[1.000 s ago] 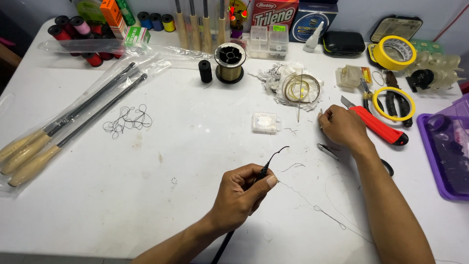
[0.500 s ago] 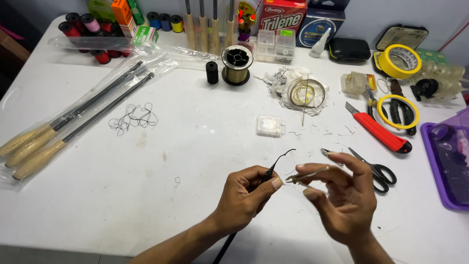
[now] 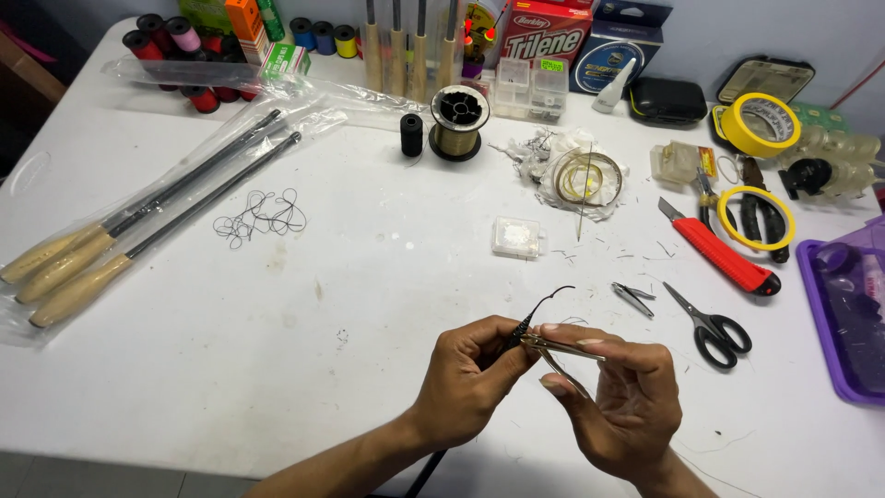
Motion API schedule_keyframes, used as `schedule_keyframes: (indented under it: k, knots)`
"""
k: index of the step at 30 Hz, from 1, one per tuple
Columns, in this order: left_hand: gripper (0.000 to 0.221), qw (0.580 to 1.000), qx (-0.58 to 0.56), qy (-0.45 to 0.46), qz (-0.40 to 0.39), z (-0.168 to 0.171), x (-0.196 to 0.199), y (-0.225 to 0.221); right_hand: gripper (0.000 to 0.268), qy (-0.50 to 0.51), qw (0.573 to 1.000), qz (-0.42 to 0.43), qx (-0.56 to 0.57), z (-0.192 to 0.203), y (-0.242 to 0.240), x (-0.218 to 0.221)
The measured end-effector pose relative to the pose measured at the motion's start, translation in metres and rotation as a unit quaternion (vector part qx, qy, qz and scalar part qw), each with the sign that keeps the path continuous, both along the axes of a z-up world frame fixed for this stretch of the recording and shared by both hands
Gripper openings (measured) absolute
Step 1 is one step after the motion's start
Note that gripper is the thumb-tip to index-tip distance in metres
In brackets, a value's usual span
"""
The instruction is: Repairing a fishing rod by wrapping thread around the tip and using a hook tool to secure it.
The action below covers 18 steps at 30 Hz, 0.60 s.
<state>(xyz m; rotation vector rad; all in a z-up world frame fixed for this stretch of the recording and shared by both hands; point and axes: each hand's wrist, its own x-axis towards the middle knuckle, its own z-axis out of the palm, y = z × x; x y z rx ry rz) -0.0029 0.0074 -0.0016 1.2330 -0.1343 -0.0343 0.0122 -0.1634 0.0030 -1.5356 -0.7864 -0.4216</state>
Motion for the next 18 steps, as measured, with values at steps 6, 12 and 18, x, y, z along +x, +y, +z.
schedule_keyframes:
  k: [6,12,18]
  knots:
    - [0.012,1.000,0.010,0.001,0.006,0.0002,0.0002,0.0013,0.042,-0.008,1.000,-0.005,-0.002,-0.0020,0.0015,-0.0004]
    - [0.012,1.000,0.009,0.002,0.009,-0.0011,0.0002,0.0012,0.043,-0.004,1.000,0.009,0.001,-0.0021,0.0023,0.0001]
    - [0.011,1.000,0.020,-0.006,0.012,0.0009,0.0007,0.0017,0.044,-0.020,1.000,0.020,-0.011,-0.0015,0.0016,0.0025]
